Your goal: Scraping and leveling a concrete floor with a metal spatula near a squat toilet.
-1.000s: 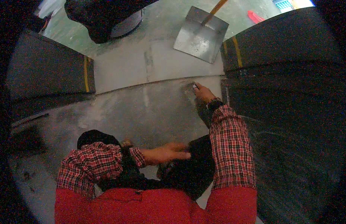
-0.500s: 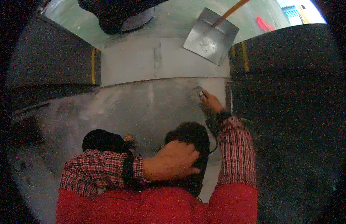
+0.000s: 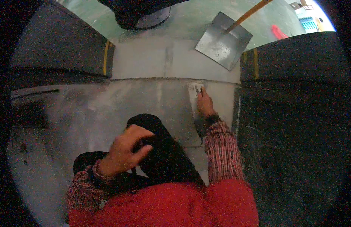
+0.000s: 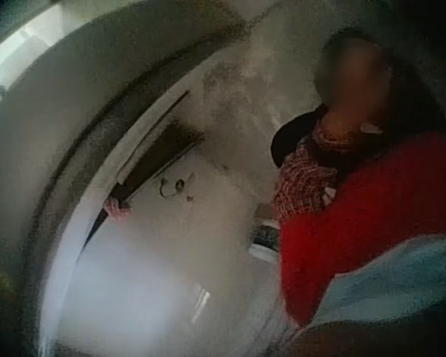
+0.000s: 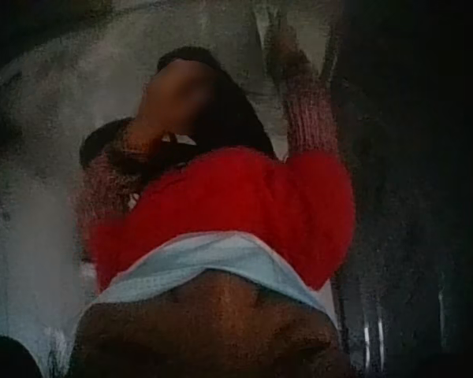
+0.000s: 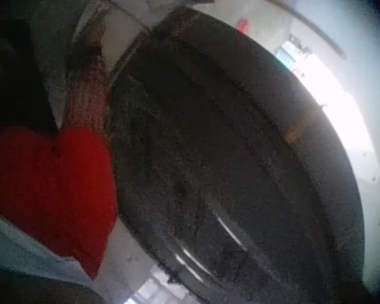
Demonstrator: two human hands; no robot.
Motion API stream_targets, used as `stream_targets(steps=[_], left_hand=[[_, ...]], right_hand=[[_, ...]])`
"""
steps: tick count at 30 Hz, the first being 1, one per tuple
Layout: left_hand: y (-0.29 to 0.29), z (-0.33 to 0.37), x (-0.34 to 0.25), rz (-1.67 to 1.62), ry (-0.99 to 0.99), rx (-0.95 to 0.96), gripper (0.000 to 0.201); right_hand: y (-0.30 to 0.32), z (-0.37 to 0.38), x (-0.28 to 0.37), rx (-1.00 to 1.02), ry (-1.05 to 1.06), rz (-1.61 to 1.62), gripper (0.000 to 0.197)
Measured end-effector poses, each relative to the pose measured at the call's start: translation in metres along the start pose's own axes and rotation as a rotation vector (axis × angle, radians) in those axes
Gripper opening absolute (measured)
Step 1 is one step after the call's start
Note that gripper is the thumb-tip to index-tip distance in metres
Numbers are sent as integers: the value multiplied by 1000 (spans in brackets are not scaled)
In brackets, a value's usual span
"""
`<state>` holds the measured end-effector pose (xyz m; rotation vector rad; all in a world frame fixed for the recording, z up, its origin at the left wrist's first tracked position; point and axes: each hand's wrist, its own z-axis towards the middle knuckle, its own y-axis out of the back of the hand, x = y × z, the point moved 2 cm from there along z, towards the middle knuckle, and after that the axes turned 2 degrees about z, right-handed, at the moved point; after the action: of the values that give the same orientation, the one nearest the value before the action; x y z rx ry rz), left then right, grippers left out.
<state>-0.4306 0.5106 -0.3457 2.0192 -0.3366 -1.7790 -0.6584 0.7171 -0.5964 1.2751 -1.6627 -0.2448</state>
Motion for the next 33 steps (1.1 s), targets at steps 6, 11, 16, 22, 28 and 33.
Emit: stream_targets(steps=[6, 11, 16, 22, 28, 33], left_hand=[[56, -30, -26, 106, 180, -163, 25], [92, -67, -10, 246, 253, -316, 24], [96, -68, -6, 267, 216, -302, 22], [109, -94, 12, 254, 280, -65, 30], [135, -127, 2, 264, 247, 119, 44], [155, -152, 0, 283, 317, -17, 46]], right_hand=[[-26, -8, -34, -58, 4, -52, 44], [-28, 7, 10, -68, -25, 3, 48], [-31, -4, 2, -254, 95, 121, 45], [-40, -63, 11, 53, 257, 98, 47], [-107, -64, 43, 415, 491, -57, 48], [-145, -12, 166, 595, 504, -257, 43]])
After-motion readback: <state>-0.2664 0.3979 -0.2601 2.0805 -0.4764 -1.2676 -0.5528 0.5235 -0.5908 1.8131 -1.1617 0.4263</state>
